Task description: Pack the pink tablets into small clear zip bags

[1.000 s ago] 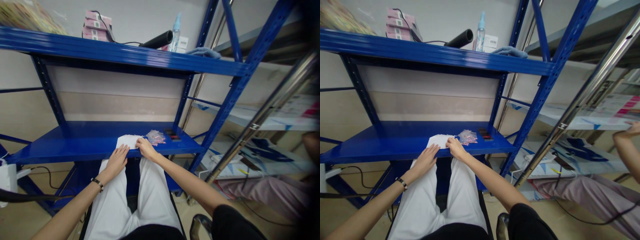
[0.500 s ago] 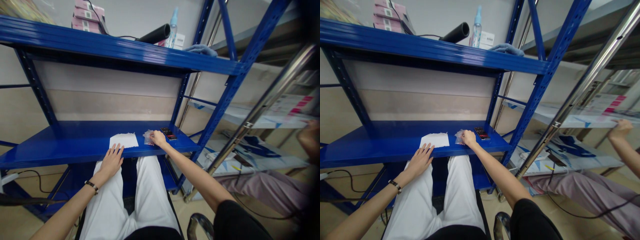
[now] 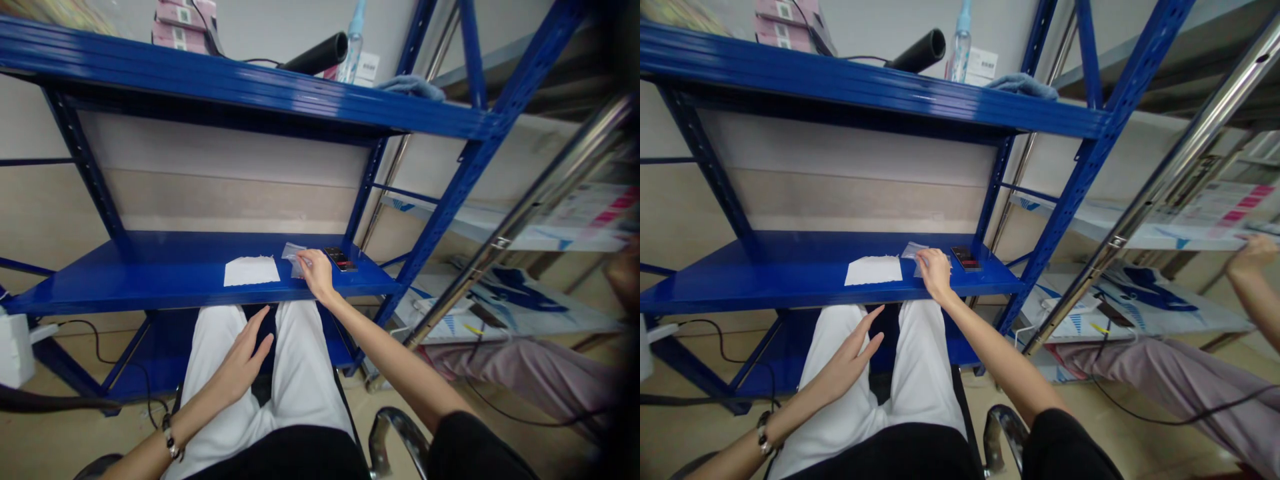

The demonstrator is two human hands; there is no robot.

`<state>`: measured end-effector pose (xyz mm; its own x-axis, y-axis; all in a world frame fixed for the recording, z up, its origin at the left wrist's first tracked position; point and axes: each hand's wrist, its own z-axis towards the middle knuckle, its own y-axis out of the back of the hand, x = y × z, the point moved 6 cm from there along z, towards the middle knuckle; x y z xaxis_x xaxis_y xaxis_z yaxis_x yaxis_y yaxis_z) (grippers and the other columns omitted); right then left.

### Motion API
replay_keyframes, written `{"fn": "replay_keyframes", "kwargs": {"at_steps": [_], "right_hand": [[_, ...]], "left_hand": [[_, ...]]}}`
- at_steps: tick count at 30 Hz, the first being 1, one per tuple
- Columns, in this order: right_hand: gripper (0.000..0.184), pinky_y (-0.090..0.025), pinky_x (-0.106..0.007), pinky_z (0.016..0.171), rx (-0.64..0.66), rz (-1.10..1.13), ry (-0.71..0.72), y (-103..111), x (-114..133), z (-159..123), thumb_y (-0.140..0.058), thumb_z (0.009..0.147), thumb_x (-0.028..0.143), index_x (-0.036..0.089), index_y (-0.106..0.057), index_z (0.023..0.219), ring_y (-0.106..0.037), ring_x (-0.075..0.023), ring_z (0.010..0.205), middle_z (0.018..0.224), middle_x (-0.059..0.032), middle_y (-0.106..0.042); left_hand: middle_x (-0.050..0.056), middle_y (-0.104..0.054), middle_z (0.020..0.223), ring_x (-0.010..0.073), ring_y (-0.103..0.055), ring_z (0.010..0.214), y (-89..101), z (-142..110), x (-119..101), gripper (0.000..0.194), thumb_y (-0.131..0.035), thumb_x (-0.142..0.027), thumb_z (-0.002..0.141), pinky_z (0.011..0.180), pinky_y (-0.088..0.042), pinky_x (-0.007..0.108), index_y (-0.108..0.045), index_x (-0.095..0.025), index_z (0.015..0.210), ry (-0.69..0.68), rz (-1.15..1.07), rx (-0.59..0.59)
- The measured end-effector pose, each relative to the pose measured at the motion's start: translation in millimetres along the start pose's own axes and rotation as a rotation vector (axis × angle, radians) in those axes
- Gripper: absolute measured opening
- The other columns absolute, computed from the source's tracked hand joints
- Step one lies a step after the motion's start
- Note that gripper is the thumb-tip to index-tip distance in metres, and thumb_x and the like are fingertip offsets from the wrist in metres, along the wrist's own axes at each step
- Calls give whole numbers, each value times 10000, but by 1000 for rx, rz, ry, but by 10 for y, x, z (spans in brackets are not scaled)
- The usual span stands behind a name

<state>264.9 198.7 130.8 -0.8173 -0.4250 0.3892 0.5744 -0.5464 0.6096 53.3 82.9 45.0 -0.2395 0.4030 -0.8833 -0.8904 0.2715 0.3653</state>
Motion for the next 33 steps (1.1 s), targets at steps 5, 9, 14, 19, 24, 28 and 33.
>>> {"fn": "replay_keyframes", "kwargs": {"at_steps": [5,9,14,19,24,28,33], "right_hand": [[212,-419,-465,988,18,257,137,121,821,-764,-562,939,258,296,-725,1068,-564,-257,1071,1104,-47,-697],[241,-440,-458,950,141,293,173,144,1215,-1267,-583,926,226,325,-707,1107,-528,-258,1103,1174,-54,-648],[328,-433,-429,987,152,416,15,128,1124,-1379,-613,911,285,331,-637,1235,-513,-245,1166,1247,-73,-564],[402,-504,-321,775,190,708,-319,-140,694,-1326,-632,878,372,250,-614,1261,-612,-203,945,1053,-71,-642],[294,-458,-248,619,494,1044,-544,-468,595,-1415,-669,833,428,154,-719,928,-605,-146,686,759,-38,-677],[269,-448,-229,610,504,1126,-683,-479,594,-1504,-748,764,382,146,-696,881,-637,-134,652,746,-42,-701],[293,-446,-224,583,489,1089,-776,-440,589,-1553,-797,706,362,150,-656,851,-697,-180,697,763,-74,-731]], "left_hand": [[158,-510,1425,312,-479,1313,19,87,-8,513,-517,-462,934,980,-477,448,-506,-210,1380,212,-682,39],[179,-649,1244,303,-629,1117,66,54,-15,449,-644,-406,869,912,-514,406,-643,-126,1221,223,-789,26],[161,-732,1048,271,-709,905,97,-20,132,429,-700,-395,825,805,-546,368,-682,-103,1140,236,-622,91],[147,-758,864,255,-717,803,88,29,198,339,-698,-412,818,727,-538,325,-720,-95,937,196,-426,198],[78,-721,691,176,-660,600,72,73,286,284,-722,-389,787,601,-508,269,-691,-110,835,199,-370,282],[20,-672,680,142,-611,560,253,121,446,335,-761,-349,734,535,-475,241,-633,-140,962,214,-294,76],[66,-640,1015,198,-616,919,514,102,349,245,-681,-258,778,720,-497,302,-610,-188,1002,5,85,-316]]}}
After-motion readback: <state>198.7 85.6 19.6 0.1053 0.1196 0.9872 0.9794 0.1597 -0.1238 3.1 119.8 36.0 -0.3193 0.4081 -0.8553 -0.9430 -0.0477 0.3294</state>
